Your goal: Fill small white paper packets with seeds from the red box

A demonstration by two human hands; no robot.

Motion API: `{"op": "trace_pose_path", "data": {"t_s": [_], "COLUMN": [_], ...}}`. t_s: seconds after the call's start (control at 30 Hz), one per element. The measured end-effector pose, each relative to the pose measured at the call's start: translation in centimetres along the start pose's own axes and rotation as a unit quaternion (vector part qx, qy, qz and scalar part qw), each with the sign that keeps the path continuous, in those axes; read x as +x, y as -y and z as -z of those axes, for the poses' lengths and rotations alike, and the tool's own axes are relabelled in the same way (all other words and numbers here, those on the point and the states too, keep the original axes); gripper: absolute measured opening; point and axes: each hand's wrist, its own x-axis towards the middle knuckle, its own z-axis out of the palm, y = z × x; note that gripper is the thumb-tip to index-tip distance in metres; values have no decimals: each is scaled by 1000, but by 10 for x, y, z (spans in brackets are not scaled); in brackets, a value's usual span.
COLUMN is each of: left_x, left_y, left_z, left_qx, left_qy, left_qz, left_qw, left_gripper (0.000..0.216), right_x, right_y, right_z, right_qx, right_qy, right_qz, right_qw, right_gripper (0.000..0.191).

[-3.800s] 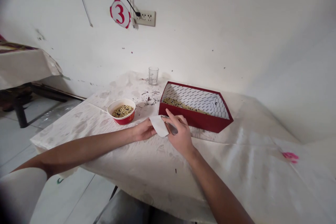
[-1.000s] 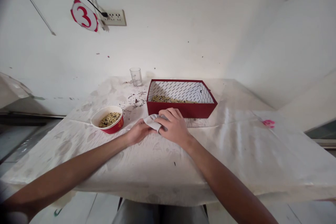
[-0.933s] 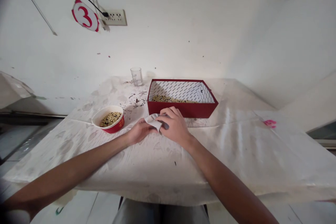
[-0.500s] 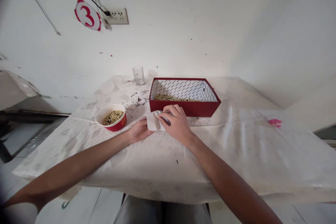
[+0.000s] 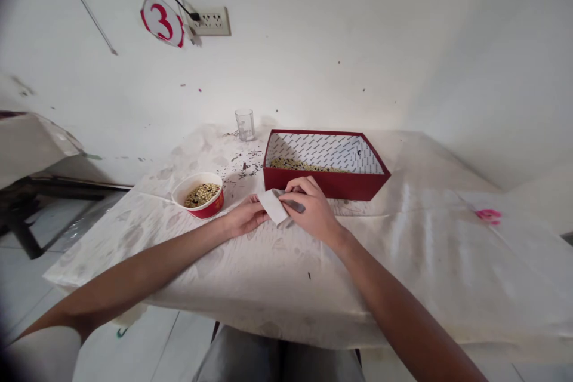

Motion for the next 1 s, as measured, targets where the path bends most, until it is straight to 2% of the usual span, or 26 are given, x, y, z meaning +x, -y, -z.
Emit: {"op": "trace_pose_path", "data": {"t_s": [0.2,0.3,0.47,0.63,0.8,1.0], "left_x": [-1,-3,-7,-7,-5,-5], "left_y": [1,-2,-9,-5,-1,1], "left_z": [2,-1,-8,-8,-6,-9], "left_qx": [-7,-13,-33,-17,-8,14], "left_qy": [4,-1,29,19,5,4], "left_qz": [8,2,8,-5,-5,-8], "left_qw": [1000,1000,999,1000,1000,1000], "left_gripper": [37,31,28,27,36,35], "right_x": [1,1,0,-1,-4,-5], "right_y": [1,3,2,1,3,3], "right_z": [0,-2,-5,-8,-11,-14], "right_qx": [29,17,-17,-19,-10,-21], "right_qy": [-18,-37,-62,-30,0,-9], "right_qz": [13,27,20,20,20,26], "right_qw": [999,999,998,999,1000,999], "right_gripper": [17,20,22,24,29,25]}}
